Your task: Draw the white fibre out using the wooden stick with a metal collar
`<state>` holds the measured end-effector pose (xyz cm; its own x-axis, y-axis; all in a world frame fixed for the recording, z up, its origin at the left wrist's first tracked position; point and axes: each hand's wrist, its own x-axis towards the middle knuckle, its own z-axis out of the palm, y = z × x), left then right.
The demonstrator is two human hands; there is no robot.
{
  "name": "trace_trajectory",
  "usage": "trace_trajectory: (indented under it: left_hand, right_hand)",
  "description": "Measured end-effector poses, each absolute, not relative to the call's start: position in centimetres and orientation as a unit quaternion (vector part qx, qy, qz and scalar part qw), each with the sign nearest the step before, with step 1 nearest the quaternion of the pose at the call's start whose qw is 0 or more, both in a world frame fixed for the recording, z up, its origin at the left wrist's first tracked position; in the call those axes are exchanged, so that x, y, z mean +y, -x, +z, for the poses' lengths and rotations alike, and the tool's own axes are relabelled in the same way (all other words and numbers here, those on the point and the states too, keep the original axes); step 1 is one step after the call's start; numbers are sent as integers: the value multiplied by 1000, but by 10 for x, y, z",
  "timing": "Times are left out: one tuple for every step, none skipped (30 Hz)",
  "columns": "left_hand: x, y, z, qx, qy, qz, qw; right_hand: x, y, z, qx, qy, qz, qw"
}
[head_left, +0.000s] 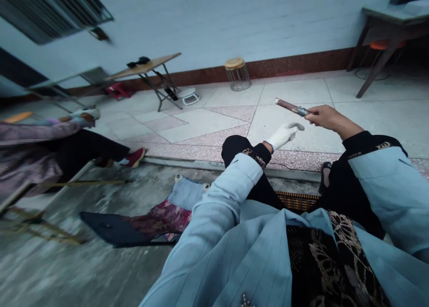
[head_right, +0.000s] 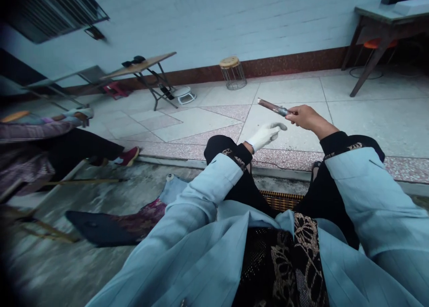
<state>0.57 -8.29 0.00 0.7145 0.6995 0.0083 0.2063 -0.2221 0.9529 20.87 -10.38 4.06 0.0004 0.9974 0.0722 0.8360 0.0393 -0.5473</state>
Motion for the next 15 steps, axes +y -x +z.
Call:
trace_trajectory:
  left_hand:
    - [-85,-8,-3,292,-753,208,552]
    - [-86,-9,-5,280,-759,191,556]
    - [-86,-10,-6,269,-764,180,558]
    - [-86,-11,-7,259,-769,171,558]
    - [-85,-10,-7,255,-773,166,557]
    - [-84,-10,-7,256,-776,161,554]
    - [-82,-9,-6,260,-777,155,552]
    - [-80,-8,-5,265,-777,146,552]
    - [-79,-7,-4,266,-775,137,557]
    - [-78,-6,-3,265,-771,133,564]
    - [-77,-5,-3,261,-764,138,574]
    - [-77,-4,-3,252,-759,154,581]
    - [-76,-4,-4,250,-751,182,583]
    - [-75,-4,-6,255,-738,213,588]
    - [-74,-5,-8,256,-722,246,594]
  right_hand:
    - [-101,-209,38,-677,695,129,206]
    - [-100,-210,35,-670,717,82,173]
    - [-99,-212,34,-664,735,46,129]
    - [-99,-213,32,-661,746,31,74]
    - [-100,-215,31,-666,745,46,11]
    - [-102,-217,31,-678,728,91,-51]
    - [-104,-219,30,-696,694,157,-100]
    - [-107,-221,30,-715,646,234,-129]
    - [-109,-224,31,-732,593,307,-135]
    - [-112,-226,32,-747,541,369,-117]
    - [-113,-228,35,-757,504,407,-85]
    - [-114,-229,37,-764,483,425,-45]
    - [-115,-230,39,-768,478,425,-2]
    - [-115,-229,41,-769,489,410,45]
    - [-115,-226,42,-763,513,383,93]
